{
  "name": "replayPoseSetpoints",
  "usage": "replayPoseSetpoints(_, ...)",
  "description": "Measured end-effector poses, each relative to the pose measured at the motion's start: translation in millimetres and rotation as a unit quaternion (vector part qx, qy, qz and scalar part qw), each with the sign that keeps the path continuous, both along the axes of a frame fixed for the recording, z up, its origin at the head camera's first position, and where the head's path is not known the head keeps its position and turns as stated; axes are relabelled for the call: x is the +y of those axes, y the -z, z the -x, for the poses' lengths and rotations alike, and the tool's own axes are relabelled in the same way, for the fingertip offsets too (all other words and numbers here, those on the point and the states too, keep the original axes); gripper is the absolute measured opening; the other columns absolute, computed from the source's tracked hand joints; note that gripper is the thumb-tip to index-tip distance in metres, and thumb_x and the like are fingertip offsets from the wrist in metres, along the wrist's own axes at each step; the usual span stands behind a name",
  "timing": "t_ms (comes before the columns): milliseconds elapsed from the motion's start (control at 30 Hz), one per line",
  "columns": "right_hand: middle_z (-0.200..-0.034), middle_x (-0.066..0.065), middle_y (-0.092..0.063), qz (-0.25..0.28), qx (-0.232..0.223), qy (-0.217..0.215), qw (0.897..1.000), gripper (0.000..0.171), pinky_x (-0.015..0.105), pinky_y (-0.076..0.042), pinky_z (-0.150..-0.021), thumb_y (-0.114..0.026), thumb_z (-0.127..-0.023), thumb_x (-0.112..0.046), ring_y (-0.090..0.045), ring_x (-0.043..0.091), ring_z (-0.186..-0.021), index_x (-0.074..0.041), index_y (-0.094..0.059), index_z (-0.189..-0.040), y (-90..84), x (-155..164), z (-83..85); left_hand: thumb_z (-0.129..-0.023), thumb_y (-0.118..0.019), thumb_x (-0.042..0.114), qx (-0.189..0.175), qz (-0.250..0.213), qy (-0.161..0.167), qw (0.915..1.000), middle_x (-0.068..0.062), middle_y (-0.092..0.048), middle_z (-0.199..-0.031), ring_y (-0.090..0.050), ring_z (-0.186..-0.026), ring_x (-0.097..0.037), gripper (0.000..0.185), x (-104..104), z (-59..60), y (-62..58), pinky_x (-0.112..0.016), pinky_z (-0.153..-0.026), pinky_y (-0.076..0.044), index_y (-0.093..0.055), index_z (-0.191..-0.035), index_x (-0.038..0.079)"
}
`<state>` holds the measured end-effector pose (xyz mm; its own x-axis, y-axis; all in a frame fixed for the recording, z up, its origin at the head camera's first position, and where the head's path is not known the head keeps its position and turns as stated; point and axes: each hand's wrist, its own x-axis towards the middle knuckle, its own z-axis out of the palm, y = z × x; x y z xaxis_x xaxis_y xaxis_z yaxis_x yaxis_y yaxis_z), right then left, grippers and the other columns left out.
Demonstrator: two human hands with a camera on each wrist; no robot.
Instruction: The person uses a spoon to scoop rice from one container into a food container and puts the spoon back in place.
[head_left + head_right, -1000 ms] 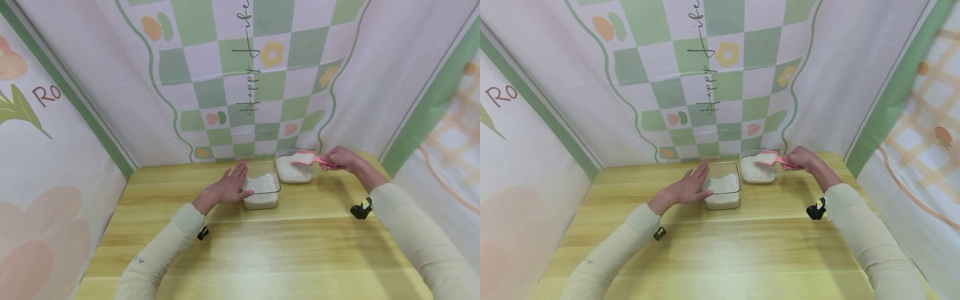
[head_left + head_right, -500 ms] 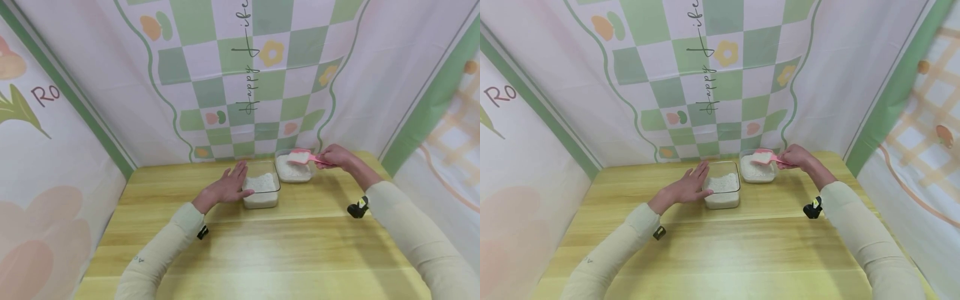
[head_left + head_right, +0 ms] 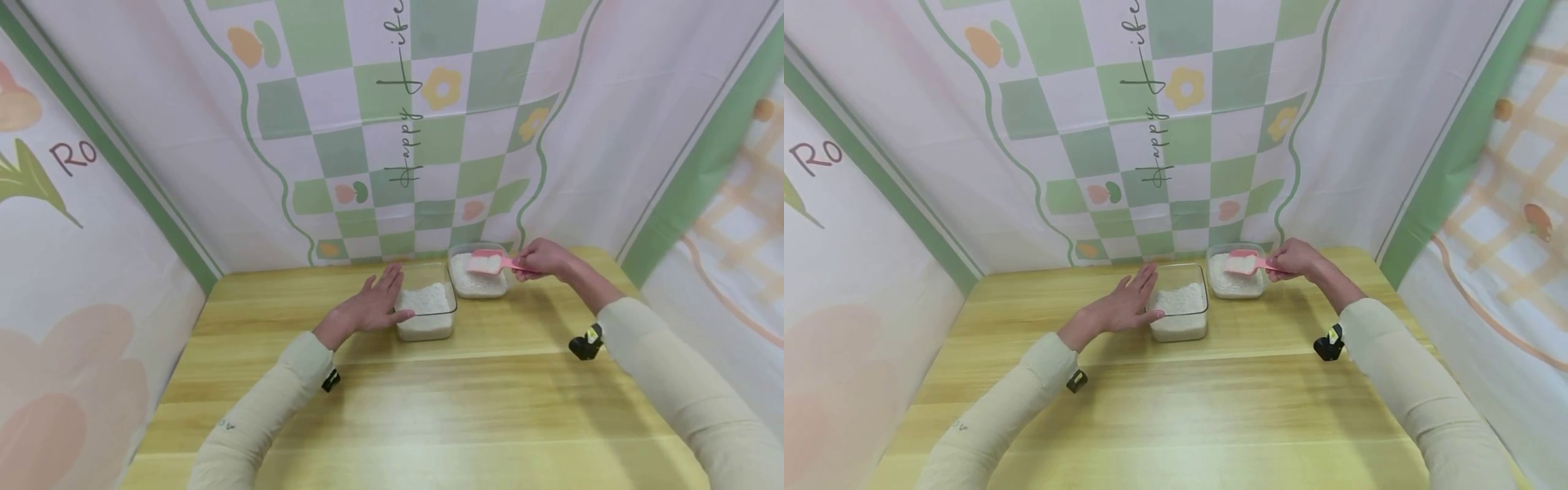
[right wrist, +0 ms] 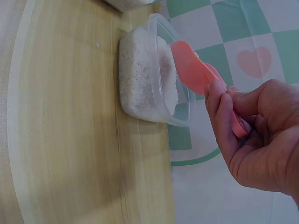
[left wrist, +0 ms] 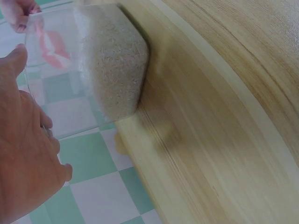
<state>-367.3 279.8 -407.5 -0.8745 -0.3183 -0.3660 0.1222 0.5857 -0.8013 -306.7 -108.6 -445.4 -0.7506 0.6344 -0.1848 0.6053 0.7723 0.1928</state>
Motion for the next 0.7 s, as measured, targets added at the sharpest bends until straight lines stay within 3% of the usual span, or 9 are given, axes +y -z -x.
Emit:
replayPoseSetpoints(300, -0.07, 0.0, -0.07, -0.03, 0.011, -0.012, 0.999, 0.027, 0.016, -0.053, -0.059, -0.049, -0.102, -0.005, -0.065, 0.005, -0.063, 0.016, -0.067, -0.101, -2.7, 0.4, -4.8, -0.102, -0.031, 0.063, 0.0, -0.003, -0.001, 1.0, -0.016, 0.014, -0.167, 0.012, -0.156, -0.027, 0.092, 0.8, 0.3, 0.0, -0.056, -0.125, -0.006, 0.003, -0.158, -0.002)
replayPoseSetpoints(700, -0.072, 0.001, -0.07, -0.051, 0.023, -0.02, 0.998, 0.03, 0.017, -0.054, -0.059, -0.049, -0.102, -0.005, -0.066, 0.005, -0.063, 0.022, -0.062, -0.108, -1.3, 7.5, -6.5, -0.102, -0.03, 0.063, 0.003, -0.007, 0.0, 1.0, -0.015, 0.013, -0.168, 0.013, -0.156, -0.025, 0.092, -0.5, 1.6, 3.3, -0.056, -0.125, -0.005, 0.004, -0.158, -0.002)
